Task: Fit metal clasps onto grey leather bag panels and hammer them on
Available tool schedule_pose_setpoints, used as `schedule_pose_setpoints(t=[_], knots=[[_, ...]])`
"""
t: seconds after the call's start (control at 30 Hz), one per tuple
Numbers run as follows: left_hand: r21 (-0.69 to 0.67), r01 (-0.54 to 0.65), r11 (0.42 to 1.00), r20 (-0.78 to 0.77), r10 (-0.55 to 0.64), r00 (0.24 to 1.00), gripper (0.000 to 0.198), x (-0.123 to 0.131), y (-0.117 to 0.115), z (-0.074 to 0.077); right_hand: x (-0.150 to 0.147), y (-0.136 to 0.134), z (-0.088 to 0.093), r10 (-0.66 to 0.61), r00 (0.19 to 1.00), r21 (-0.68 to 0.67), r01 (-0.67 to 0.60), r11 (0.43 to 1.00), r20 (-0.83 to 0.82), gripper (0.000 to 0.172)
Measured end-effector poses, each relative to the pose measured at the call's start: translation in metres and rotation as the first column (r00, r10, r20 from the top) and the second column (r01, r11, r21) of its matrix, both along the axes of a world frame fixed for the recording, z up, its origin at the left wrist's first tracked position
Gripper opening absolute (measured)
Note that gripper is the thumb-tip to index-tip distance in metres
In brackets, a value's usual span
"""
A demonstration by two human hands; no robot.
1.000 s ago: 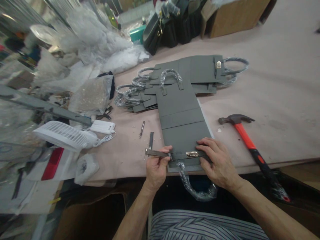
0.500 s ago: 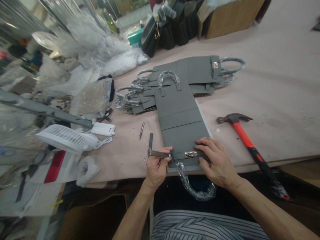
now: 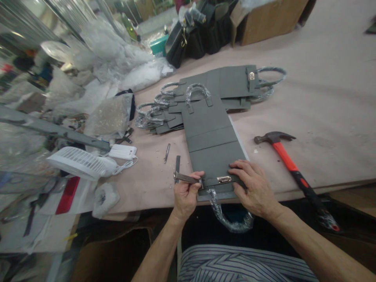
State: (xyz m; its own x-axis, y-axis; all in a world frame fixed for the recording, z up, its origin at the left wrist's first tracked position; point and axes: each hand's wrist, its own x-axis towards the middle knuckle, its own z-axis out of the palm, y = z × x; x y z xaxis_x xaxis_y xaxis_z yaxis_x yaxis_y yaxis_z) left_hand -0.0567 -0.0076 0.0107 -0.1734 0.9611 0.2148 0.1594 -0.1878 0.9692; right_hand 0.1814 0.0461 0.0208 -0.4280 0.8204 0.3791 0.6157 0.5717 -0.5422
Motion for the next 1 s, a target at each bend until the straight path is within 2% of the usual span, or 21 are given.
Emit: schedule_pose_setpoints(t=[0.1,0.3,0.53,0.7,0.83,1.0], knots=[[0.006,0.005,1.000,-0.026,-0.004,1.000,0.016,0.000,0.000,0.001,0.000,0.000,0.000,0.001,1.000,0.002,-0.001,1.000,0.007,0.031],[0.025,-0.027,0.999,0.044,0.026,0.999,0.017,0.001,0.002,0.001,0.000,0.000,0.001,-0.002,1.000,0.000,0.002,1.000,-0.003,0.031],[0.033,-0.003,0.999,-0.026,0.004,1.000,0.016,0.000,0.002,0.000,0.000,0.001,0.002,-0.004,1.000,0.005,0.004,1.000,-0.002,0.030],[0.089,-0.009,0.996,-0.097,0.018,0.995,0.013,0.003,0.001,0.001,0.001,0.001,-0.001,-0.002,1.000,-0.005,0.002,1.000,0.004,0.031],[0.129,0.044,0.991,-0.170,-0.021,0.985,0.012,0.000,0.004,0.003,0.001,0.000,-0.001,0.005,1.000,0.009,-0.005,1.000,0.001,0.030],[0.058,0.110,0.992,-0.133,-0.101,0.986,0.015,-0.009,0.009,0.005,0.000,0.001,0.001,0.003,1.000,0.021,-0.003,1.000,0.001,0.030]])
